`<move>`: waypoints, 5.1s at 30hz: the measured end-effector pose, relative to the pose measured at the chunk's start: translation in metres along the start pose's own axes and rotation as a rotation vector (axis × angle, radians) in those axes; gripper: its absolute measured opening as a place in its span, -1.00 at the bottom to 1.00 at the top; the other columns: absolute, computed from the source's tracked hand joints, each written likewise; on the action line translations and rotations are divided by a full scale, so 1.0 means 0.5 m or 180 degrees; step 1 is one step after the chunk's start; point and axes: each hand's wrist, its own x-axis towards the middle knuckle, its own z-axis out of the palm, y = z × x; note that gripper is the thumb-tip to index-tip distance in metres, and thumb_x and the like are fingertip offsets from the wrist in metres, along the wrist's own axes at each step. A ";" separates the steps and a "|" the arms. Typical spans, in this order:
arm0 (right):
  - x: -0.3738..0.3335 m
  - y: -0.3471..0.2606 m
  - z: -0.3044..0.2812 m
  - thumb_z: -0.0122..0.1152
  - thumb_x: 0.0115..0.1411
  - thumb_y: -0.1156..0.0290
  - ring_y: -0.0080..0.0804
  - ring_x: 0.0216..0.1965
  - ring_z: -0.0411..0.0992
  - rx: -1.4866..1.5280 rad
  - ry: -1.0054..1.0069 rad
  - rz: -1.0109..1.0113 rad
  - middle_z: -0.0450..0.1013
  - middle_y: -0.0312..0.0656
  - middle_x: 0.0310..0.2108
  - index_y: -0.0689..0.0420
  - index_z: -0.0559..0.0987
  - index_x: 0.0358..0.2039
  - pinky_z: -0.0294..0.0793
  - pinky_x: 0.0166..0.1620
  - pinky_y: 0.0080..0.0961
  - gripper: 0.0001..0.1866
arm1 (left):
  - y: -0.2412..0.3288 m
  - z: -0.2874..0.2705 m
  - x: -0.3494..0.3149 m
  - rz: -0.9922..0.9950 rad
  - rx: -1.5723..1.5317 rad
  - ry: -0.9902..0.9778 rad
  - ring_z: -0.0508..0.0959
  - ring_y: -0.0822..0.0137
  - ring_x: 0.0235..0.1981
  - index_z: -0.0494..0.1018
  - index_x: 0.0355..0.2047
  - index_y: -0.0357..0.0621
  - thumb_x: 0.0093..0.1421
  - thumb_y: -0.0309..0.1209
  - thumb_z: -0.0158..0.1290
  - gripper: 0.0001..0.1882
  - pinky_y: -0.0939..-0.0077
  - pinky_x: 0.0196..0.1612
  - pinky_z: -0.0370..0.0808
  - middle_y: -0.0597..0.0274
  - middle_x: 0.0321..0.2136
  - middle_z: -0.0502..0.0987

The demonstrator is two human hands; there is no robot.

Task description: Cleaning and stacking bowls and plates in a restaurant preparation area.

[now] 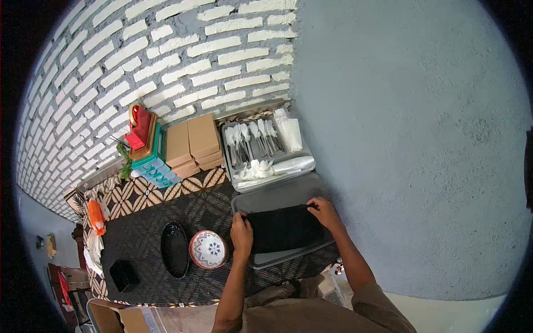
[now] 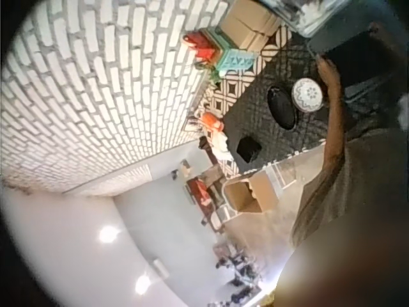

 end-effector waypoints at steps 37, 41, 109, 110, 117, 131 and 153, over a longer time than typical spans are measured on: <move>-0.073 -0.168 -0.226 0.31 0.05 0.53 -0.53 -0.24 0.39 0.0628 -0.0886 0.0378 0.45 -0.34 -0.30 0.14 0.50 -0.30 0.39 -0.08 -0.52 -0.80 | 0.163 -0.252 -0.013 0.1052 -0.0222 -0.0866 0.53 0.05 -0.43 0.50 -0.25 -0.31 0.05 -0.42 0.20 -0.73 0.27 -0.35 0.42 -0.16 -0.33 0.53; -0.063 -0.212 -0.191 0.26 0.05 0.57 -0.43 -0.18 0.38 0.0340 -0.0268 -0.0224 0.41 -0.24 -0.25 0.14 0.53 -0.22 0.39 -0.11 -0.51 -0.75 | 0.189 -0.238 -0.009 0.0890 -0.0598 -0.0575 0.54 0.03 -0.34 0.46 -0.22 -0.28 0.07 -0.57 0.12 -0.77 0.27 -0.30 0.44 -0.04 -0.32 0.52; -0.101 -0.077 0.097 0.16 0.18 0.27 -0.08 -0.21 0.46 -0.0493 0.0960 0.1254 0.48 0.00 -0.28 0.21 0.48 -0.13 0.42 -0.10 -0.30 -0.67 | 0.117 0.113 -0.065 0.0998 0.0525 -0.0972 -0.03 -0.21 0.30 0.14 0.26 -0.06 0.25 -0.27 -0.03 -0.42 -0.14 0.24 -0.01 -0.09 0.30 -0.01; -0.104 -0.090 0.096 0.10 0.22 0.24 -0.03 -0.02 0.35 -0.0702 0.0918 0.1154 0.37 0.00 -0.06 0.15 0.45 -0.03 0.32 0.01 -0.16 -0.64 | 0.120 0.114 -0.065 0.0969 0.0517 -0.0995 -0.04 -0.23 0.31 0.13 0.27 -0.05 0.26 -0.26 -0.04 -0.42 -0.15 0.24 -0.02 -0.10 0.31 -0.03; -0.099 -0.119 0.155 0.01 0.28 0.21 0.03 0.20 0.11 -0.2577 0.0829 -0.0037 0.10 -0.03 0.25 -0.10 0.24 0.26 0.08 0.13 0.14 -0.47 | 0.117 0.161 -0.078 0.0939 0.0861 -0.0699 -0.12 -0.26 0.32 0.05 0.31 -0.13 0.28 -0.22 -0.09 -0.37 -0.16 0.29 -0.17 -0.15 0.33 -0.14; -0.105 -0.057 0.132 0.22 0.17 0.19 -0.01 0.15 0.22 0.0076 0.0461 -0.0055 0.23 0.00 0.17 -0.06 0.20 0.27 0.19 0.16 -0.10 -0.32 | 0.088 0.101 -0.064 -0.0884 -0.2017 -0.1091 0.31 0.08 0.08 0.21 -0.13 -0.25 0.07 -0.36 0.22 -0.52 0.14 0.14 0.26 -0.06 -0.09 0.33; -0.147 -0.368 0.322 0.25 0.15 0.15 -0.06 0.08 0.31 0.1040 0.0019 0.0472 0.32 0.09 0.06 0.32 0.35 0.09 0.26 0.13 -0.18 -0.37 | -0.087 -0.309 -0.186 -0.0525 -0.0179 0.1412 0.45 0.22 -0.39 0.41 -0.05 -0.26 0.12 -0.56 0.08 -0.66 0.36 -0.30 0.43 0.11 -0.31 0.37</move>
